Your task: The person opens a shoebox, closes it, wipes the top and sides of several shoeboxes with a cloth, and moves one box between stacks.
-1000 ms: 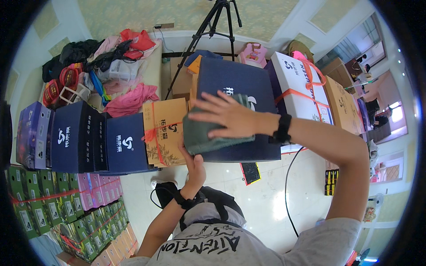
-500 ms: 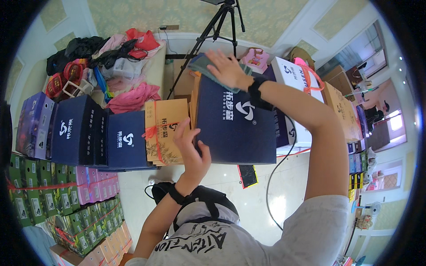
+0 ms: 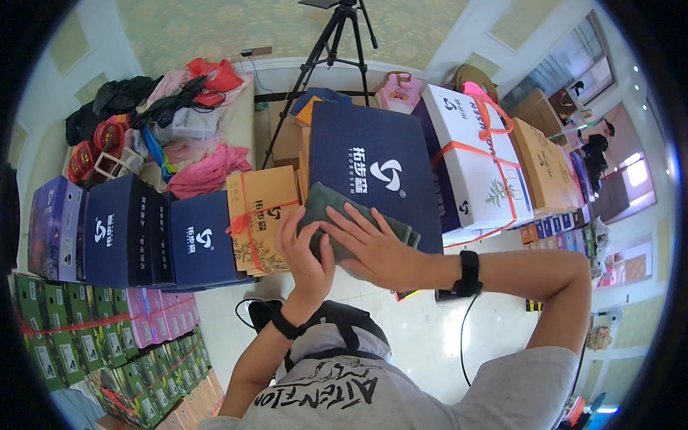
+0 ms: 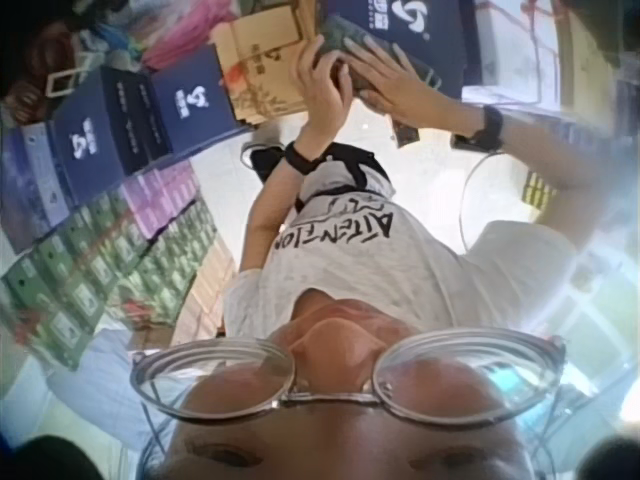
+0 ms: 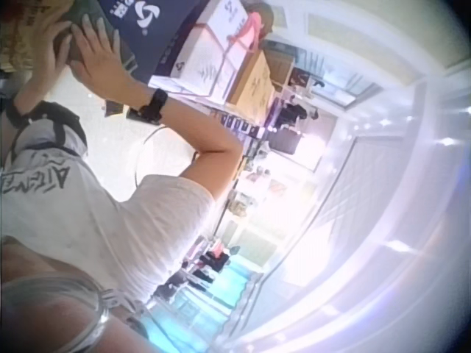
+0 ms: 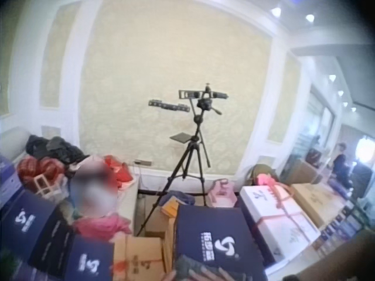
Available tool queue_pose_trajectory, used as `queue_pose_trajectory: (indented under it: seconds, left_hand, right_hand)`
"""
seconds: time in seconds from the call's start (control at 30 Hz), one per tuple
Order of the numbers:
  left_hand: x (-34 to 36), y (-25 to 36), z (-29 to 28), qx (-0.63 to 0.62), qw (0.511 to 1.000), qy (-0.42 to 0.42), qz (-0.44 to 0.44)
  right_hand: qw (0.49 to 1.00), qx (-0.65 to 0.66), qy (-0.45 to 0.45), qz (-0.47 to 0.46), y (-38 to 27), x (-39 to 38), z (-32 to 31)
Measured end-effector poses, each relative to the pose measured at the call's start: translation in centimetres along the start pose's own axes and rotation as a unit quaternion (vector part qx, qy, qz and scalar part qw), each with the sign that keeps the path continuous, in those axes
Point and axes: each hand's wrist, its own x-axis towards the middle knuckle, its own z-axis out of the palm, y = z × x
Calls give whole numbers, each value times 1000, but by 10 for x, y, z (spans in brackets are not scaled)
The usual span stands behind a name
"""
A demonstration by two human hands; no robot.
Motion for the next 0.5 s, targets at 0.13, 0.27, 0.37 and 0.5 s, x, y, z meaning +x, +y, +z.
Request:
queue_pose_trajectory:
  seconds: [0.13, 0.27, 0.37, 0.5]
  left_hand:
    - [18, 6, -4, 17, 999, -19, 42]
    - [32, 17, 5, -19, 989, -128, 71]
    - [41, 16, 6, 82, 960, -257, 81]
    - [41, 22, 3, 74, 938, -324, 95]
  right_hand:
    - [1000, 13, 10, -10, 23, 17, -13]
    - [997, 3, 82, -12, 67, 42, -16]
    - [986, 4, 101, 129, 111, 73, -26]
    - [966, -114, 104, 207, 209, 83, -42]
